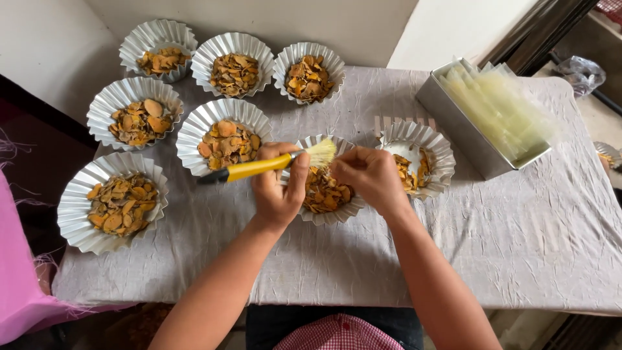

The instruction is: Transferring dried tea leaves from metal molds into small plastic bags and cleaning the molds with a brush.

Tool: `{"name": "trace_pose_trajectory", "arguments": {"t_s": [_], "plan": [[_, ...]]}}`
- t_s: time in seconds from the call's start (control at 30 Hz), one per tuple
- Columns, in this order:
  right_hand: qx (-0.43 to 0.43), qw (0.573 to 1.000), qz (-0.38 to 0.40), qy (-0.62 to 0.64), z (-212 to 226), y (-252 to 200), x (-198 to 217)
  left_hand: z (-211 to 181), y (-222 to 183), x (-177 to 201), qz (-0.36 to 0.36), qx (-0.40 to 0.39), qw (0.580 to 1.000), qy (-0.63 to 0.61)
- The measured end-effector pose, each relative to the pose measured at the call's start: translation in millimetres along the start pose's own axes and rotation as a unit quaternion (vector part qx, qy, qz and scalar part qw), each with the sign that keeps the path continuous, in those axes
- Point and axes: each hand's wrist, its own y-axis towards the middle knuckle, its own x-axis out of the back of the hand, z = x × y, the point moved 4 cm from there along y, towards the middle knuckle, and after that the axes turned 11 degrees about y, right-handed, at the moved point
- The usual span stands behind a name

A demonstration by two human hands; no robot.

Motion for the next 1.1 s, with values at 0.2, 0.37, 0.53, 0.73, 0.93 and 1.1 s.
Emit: {"name": "trace_pose_trajectory", "arguments": {"t_s": [0.2, 0.37, 0.53, 0.73, 0.93, 1.1], "plan": [[-0.019, 0.965, -0.032, 0.261, 6, 0, 18, -4, 7, -6, 0.048, -0.047, 0.996, 0.063], [-0.022, 0.997, -0.066, 0.012, 37, -16, 80, 4, 4, -4, 0.071, -0.039, 0.989, 0.122], [-0.123, 0.931, -0.087, -0.333, 6, -23, 133, 7, 4, -5, 0.071, -0.023, 0.991, 0.112], [0.119, 0.946, -0.018, -0.301, 14, -7, 27, 15, 7, -4, 0.046, -0.025, 0.990, 0.133], [0.197, 0.886, 0.044, -0.418, -44, 21, -35, 12, 9, 0, 0.036, -0.023, 0.989, 0.142], [0.151, 0.919, 0.050, -0.361, -26, 15, -21, 7, 11, 1, 0.041, -0.013, 0.989, 0.140]]}}
